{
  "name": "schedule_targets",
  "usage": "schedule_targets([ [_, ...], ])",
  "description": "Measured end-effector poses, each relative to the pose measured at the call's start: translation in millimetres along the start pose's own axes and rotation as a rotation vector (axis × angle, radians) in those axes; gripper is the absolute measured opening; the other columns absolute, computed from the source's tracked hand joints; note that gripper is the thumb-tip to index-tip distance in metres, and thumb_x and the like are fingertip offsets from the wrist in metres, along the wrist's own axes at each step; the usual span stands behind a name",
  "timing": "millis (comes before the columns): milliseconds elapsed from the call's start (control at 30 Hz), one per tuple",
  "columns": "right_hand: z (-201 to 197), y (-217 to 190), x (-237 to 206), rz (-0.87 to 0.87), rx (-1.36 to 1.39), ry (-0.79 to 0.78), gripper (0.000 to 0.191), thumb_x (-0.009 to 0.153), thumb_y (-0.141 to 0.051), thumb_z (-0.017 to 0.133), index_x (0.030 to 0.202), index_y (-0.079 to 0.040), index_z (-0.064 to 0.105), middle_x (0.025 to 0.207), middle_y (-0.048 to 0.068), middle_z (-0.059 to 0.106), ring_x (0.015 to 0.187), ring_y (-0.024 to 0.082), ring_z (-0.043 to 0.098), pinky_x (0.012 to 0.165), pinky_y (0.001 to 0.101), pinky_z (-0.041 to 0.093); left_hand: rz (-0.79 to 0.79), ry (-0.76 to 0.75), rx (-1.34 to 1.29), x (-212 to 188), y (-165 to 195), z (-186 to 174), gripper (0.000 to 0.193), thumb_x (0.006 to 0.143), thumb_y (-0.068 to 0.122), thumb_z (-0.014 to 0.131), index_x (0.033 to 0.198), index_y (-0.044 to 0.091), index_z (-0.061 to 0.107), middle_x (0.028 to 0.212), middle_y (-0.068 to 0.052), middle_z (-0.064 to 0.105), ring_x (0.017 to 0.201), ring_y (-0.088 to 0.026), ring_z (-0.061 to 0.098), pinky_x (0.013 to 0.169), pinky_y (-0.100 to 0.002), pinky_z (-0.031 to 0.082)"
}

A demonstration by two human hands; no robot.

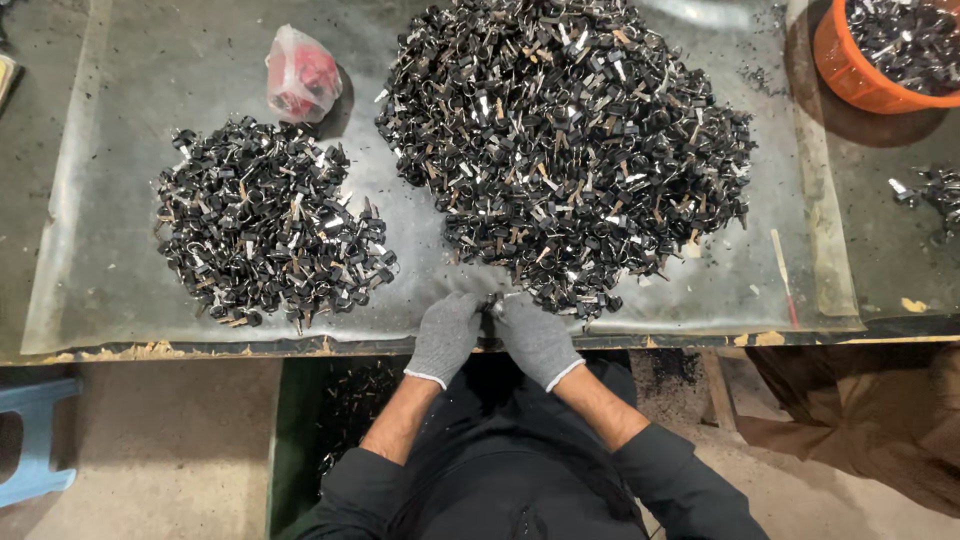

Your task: The person, wearing gray work gloves, sits at a workbench and sorts small black metal components from a large mixed pile on the table. They pick pieces one at a time, briefly handle them, and place them into a separate smaller pile on the left side of the table.

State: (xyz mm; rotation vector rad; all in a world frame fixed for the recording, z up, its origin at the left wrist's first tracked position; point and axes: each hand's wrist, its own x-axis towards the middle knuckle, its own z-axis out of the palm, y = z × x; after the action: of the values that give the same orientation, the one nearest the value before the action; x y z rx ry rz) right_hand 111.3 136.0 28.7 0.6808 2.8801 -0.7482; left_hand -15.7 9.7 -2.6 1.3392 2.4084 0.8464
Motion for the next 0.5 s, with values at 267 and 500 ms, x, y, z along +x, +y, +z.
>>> schedule_targets([
  [267,-8.6,-10.3,8.1,0.125,-0.039,-0.111,0.025,0.101,-0.021,0.051,0.115,-0.002,0.059,0.107,0.021,0.07,0.09,0.04,0.072,0.074,0.0523,0.058,0.085,0.008,0.024,-3.3,5.8,-4.8,0.01,0.089,0.006,0.061,0.097,0.005,0.067,0.089,-0.016,0.067,0.085,-0.039,0.068,0.075,-0.051,0.054],
  [500,-6.5,-11.0,5.7,0.125,0.07,0.054,0.021,0.099,-0.016,0.051,0.112,-0.002,0.06,0.11,0.025,0.069,0.095,0.042,0.071,0.081,0.0531,0.057,0.036,0.038,-0.051,-6.2,6.7,-8.6,0.01,0.087,0.009,0.066,0.096,0.004,0.067,0.091,-0.017,0.066,0.087,-0.041,0.065,0.076,-0.052,0.052],
])
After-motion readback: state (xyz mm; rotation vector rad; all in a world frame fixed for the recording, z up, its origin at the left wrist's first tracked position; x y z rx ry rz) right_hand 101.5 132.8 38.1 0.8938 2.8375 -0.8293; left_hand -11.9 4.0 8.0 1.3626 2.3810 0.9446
